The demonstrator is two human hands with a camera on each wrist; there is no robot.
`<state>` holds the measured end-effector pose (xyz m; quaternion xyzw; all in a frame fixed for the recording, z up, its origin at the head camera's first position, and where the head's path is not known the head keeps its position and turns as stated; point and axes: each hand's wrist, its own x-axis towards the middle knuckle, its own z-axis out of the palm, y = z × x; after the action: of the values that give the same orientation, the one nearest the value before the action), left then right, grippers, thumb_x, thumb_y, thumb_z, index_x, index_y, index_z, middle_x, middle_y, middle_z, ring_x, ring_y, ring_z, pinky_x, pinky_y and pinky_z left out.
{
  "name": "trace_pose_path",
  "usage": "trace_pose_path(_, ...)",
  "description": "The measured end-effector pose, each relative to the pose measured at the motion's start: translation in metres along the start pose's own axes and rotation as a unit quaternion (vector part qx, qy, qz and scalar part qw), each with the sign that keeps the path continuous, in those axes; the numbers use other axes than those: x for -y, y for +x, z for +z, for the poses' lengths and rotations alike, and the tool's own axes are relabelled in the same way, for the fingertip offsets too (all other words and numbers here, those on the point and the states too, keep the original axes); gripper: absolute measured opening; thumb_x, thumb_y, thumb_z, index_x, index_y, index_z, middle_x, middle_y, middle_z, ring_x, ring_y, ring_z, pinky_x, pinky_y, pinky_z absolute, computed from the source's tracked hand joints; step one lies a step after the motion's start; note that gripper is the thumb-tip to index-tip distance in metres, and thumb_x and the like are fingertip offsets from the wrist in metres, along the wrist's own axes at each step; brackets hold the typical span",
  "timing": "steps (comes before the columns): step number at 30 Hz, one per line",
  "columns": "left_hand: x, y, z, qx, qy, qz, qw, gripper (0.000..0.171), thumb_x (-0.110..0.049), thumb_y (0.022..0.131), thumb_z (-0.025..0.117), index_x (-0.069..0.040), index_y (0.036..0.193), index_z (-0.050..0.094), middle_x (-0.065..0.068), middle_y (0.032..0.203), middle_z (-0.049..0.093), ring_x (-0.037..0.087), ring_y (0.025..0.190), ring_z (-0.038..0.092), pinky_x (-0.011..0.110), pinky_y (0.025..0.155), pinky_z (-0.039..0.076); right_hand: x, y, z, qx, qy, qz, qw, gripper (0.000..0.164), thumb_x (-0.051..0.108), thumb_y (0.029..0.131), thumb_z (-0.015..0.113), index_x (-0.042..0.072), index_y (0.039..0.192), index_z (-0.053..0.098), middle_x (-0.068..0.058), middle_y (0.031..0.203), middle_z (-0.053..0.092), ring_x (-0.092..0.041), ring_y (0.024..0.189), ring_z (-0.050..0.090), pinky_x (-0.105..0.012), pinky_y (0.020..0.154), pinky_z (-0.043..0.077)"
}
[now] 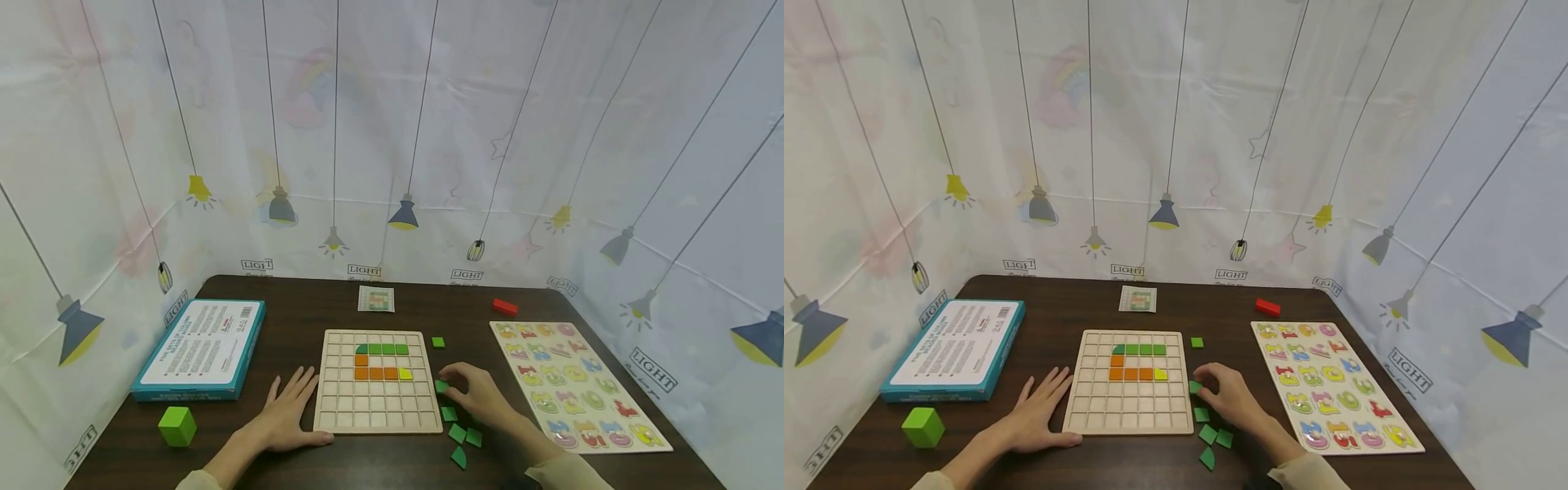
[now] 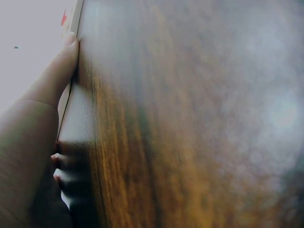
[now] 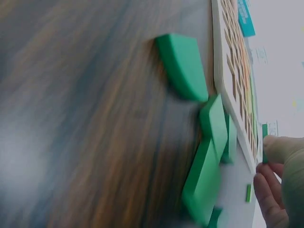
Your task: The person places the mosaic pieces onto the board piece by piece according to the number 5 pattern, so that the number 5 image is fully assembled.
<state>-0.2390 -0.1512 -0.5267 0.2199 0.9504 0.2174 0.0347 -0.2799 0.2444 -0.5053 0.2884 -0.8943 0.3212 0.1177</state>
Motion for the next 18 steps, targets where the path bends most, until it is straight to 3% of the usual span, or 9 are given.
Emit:
trace_pose_path(6, 0.001, 0.001, 0.001, 0.000, 0.005, -0.001, 1.0000, 0.113, -0.079, 0.071, 0.056, -0.007, 0.151, 0.021, 0.012, 0.156, 0.013, 0.033, 0.142, 0.007, 0.064, 0.106, -0.002, 0.010, 0.016, 0.015, -0.013, 0.000, -0.013, 1.000, 0.030, -0.001, 0.078, 0.075, 0.002, 0.106, 0.064, -0.005, 0.098, 0.065, -0.016, 0.086, 0.063, -0.029, 0.069, 0.054)
trace_pose_path(18, 0.003, 0.004, 0.004, -0.004, 0.006, 0.000, 1.0000, 0.114, -0.080, 0.070, 0.055, -0.008, 0.151, 0.022, 0.012, 0.156, 0.014, 0.033, 0.142, 0.008, 0.064, 0.105, -0.002, 0.019, 0.029, 0.038, 0.013, 0.021, -0.024, 0.999, 0.028, 0.000, 0.080, 0.074, 0.002, 0.105, 0.064, -0.005, 0.096, 0.064, -0.016, 0.080, 0.062, -0.029, 0.066, 0.053)
